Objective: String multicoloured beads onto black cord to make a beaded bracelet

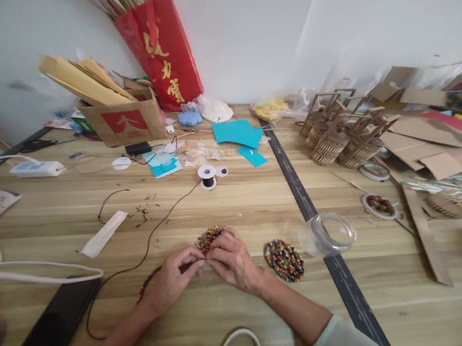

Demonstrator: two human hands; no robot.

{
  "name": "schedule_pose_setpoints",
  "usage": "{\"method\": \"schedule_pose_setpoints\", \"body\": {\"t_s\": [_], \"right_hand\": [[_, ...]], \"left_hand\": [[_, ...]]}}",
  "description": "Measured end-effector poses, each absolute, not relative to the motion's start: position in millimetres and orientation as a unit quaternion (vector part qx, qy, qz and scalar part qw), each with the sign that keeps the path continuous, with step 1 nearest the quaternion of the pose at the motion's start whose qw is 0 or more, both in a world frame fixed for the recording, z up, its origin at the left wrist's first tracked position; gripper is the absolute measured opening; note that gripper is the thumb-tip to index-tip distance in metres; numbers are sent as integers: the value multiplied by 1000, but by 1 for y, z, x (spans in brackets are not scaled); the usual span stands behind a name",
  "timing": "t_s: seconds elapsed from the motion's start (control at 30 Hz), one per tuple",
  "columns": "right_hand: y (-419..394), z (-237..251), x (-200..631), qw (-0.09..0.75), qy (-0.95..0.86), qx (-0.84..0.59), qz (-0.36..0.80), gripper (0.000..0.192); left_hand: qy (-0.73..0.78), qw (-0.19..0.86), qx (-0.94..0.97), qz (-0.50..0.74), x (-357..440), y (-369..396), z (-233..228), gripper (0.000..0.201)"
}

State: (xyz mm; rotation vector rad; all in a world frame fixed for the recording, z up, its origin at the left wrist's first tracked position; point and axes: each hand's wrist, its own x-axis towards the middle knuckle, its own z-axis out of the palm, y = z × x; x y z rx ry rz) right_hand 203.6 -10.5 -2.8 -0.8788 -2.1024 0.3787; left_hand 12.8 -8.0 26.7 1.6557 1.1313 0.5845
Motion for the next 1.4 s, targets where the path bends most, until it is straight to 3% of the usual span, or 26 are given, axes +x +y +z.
{"method": "schedule_pose_setpoints", "body": {"t_s": [0.87,1.4], "right_hand": [[-11,-1,203,390,-829,-352,190,10],[-9,-11,202,439,-805,-327,228,5]], "left_hand": [[479,457,692,288,10,-7,23,13],[466,440,702,309,12,-8,26,11]]}}
